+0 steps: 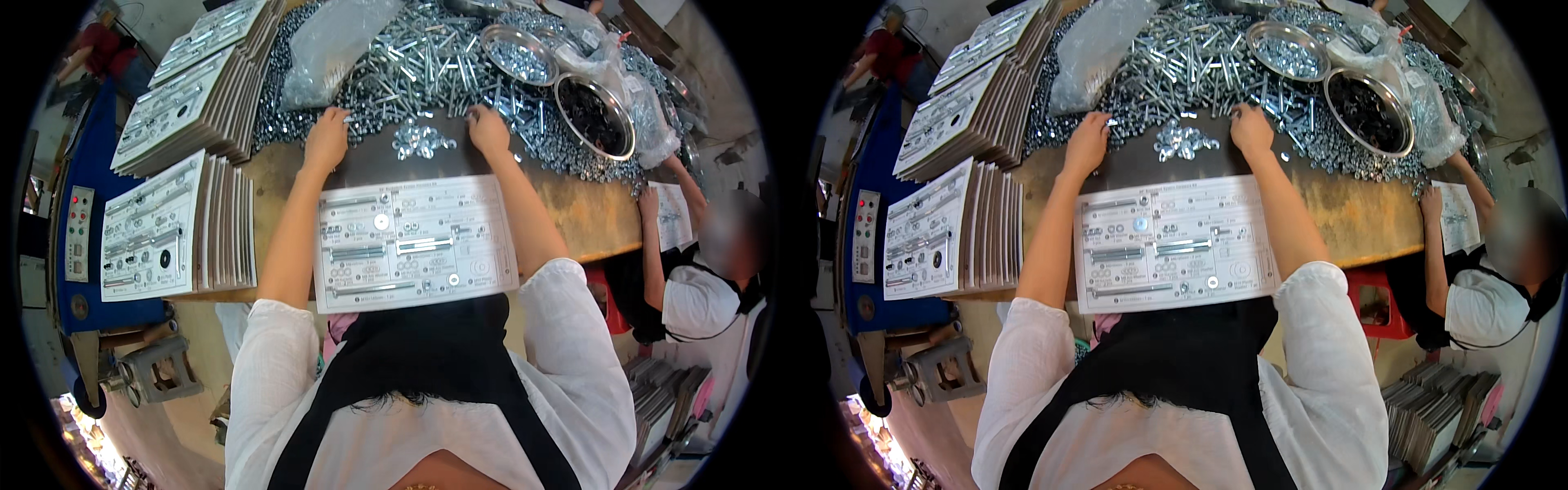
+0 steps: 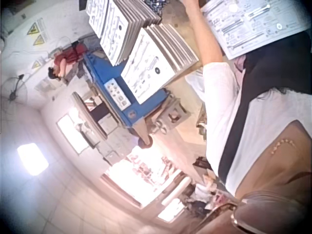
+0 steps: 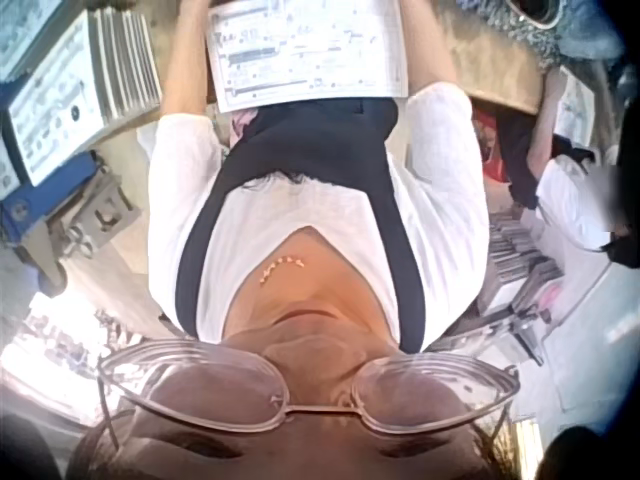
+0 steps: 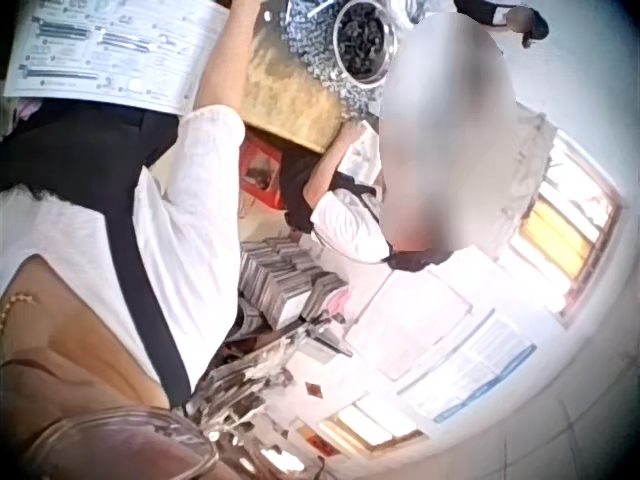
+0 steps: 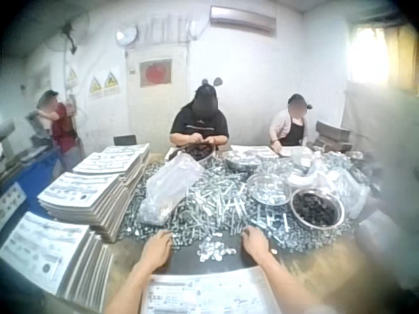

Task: The person picks various metal fasteners, including bolts, nuts, and washers, from a large pile on a table. They place these items into designated slots on a printed cardboard backing sheet. The person repeats this process, stacking completed sheets and starting new ones.

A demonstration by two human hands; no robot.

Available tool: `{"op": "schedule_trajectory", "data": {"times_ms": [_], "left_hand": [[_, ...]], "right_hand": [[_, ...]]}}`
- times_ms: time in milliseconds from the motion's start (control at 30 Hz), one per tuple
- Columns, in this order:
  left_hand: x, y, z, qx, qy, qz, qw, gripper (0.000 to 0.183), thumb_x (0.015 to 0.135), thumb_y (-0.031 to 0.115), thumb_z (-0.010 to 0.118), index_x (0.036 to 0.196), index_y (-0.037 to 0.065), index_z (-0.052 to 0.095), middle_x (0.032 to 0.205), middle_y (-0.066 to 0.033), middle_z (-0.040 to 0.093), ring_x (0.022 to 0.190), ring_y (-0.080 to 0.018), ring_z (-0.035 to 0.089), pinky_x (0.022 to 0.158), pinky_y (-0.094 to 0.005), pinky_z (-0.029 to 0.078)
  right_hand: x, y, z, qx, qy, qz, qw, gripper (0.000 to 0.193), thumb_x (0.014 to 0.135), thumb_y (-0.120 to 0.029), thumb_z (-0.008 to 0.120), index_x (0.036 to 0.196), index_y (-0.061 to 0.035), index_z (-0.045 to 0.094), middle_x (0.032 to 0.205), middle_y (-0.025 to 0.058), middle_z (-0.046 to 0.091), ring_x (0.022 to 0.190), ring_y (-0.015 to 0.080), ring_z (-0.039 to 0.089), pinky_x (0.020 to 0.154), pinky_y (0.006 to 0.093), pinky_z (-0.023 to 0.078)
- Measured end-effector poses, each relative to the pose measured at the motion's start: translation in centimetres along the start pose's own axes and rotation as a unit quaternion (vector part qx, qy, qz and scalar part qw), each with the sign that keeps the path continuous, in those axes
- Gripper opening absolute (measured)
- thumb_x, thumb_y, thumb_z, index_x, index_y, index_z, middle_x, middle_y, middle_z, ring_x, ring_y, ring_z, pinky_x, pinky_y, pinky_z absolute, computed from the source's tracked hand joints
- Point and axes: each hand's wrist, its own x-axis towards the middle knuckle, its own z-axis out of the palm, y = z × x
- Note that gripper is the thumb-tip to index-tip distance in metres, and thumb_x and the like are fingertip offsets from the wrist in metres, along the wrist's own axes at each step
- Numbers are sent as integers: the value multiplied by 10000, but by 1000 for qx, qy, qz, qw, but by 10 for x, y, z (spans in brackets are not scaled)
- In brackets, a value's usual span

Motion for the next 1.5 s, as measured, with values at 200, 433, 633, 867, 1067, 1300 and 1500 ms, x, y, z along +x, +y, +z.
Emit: {"op": "schedule_trajectory", "data": {"times_ms": [200, 433, 633, 867, 1067, 1300, 1500], "left_hand": [[21, -13, 26, 149, -13, 2, 989, 194, 824, 170, 689, 967, 57, 623, 998, -123, 596, 976, -314, 595, 829, -445, 498], [19, 5, 8, 158, -92, -62, 981, 281, 780, 308, 773, 903, 64, 710, 947, -119, 675, 939, -301, 660, 798, -433, 503], [-43, 36, -51, 2, -76, -191, 979, 150, 822, 225, 713, 821, 77, 738, 878, -97, 691, 804, -266, 672, 738, -432, 487], [-99, 118, -36, -123, -155, 15, 980, 138, 809, 203, 737, 905, 105, 759, 816, -43, 651, 796, -234, 602, 757, -361, 450], [-102, 133, -15, -87, -185, 34, 978, 155, 837, 239, 709, 963, 165, 760, 879, -24, 629, 927, -228, 583, 884, -380, 403], [-93, 155, 7, -139, -200, 51, 968, 182, 848, 174, 682, 1004, 209, 768, 888, -19, 605, 903, -227, 596, 831, -381, 470], [-92, 158, 8, -151, -209, 60, 964, 182, 855, 197, 700, 1025, 200, 767, 874, -25, 614, 857, -225, 621, 745, -367, 509]], "right_hand": [[-5, 1, 0, -59, -23, 13, 998, 279, 845, -349, 718, 968, -115, 629, 1072, 181, 628, 918, 393, 663, 761, 482, 540], [-2, 54, -8, 11, -42, 55, 998, 382, 805, -244, 741, 1105, -31, 640, 1006, 228, 697, 984, 429, 660, 850, 482, 527], [-72, 36, -81, 296, -141, 0, 945, 161, 902, -135, 681, 1013, -27, 725, 822, 33, 669, 687, 114, 591, 648, 263, 486], [-162, 18, -123, 105, -144, -156, 972, 156, 819, -96, 730, 975, -91, 748, 864, 66, 619, 802, 244, 608, 700, 343, 495], [-172, 30, -117, 115, -136, -156, 972, 164, 801, -57, 727, 956, -96, 761, 880, 66, 624, 820, 247, 617, 720, 347, 506], [-171, 31, -117, 142, -143, -124, 972, 189, 798, -38, 729, 972, -98, 770, 882, 71, 636, 801, 235, 624, 705, 338, 506], [-171, 36, -115, 133, -163, -109, 972, 183, 819, -57, 724, 993, -96, 766, 894, 74, 641, 793, 226, 624, 703, 333, 508]]}}
